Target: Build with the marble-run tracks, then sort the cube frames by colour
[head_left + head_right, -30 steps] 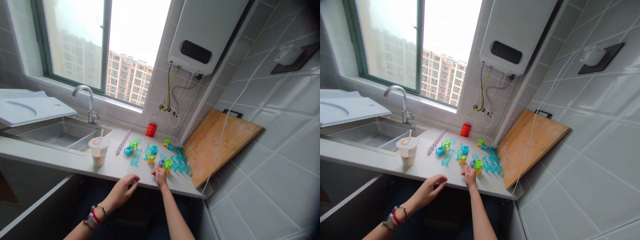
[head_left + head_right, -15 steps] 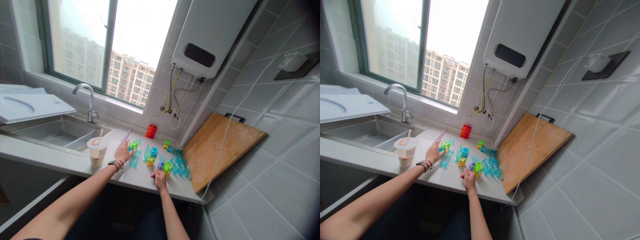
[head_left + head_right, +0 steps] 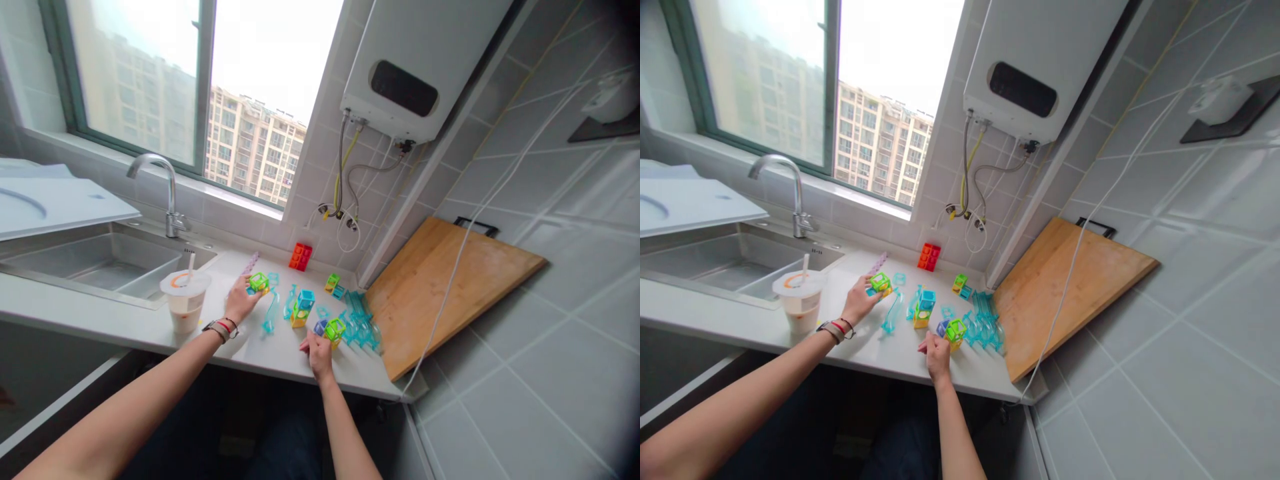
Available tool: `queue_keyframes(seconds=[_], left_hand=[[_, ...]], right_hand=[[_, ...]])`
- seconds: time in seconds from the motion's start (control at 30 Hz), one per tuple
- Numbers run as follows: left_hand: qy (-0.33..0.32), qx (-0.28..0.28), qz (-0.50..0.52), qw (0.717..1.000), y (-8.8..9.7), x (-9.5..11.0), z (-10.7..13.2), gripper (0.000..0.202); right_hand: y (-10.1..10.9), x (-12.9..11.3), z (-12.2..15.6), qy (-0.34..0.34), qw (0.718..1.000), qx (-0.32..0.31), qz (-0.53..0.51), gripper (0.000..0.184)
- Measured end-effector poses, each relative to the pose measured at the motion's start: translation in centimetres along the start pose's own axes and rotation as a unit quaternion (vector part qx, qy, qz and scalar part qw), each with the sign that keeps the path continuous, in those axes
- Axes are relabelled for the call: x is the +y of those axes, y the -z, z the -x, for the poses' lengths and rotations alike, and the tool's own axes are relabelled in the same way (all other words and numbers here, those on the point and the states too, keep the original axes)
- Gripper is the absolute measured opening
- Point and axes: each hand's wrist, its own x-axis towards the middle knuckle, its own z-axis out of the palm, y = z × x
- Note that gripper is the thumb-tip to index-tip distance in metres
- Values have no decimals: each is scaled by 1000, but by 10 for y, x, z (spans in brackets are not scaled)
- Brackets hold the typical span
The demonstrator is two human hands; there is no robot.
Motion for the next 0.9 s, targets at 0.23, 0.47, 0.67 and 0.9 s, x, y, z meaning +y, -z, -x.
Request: queue_keyframes(seconds=[0.23,0.47,0.67,0.9], left_hand=[[23,-1,36,999,7,-4,12,50],[21,-25,35,999,7,-7,12,52],[15,-22,37,999,9,-8,2,56],[-28,-7,104,994,11,-7,-1,46]], right_hand=[[0,-1,0,5,1000,-1,17,64],[1,6,-1,5,1000,-11,25,64],[0,7,-1,6,1000,-6,26,64],[0,9,-2,11,999,-9,29,62]])
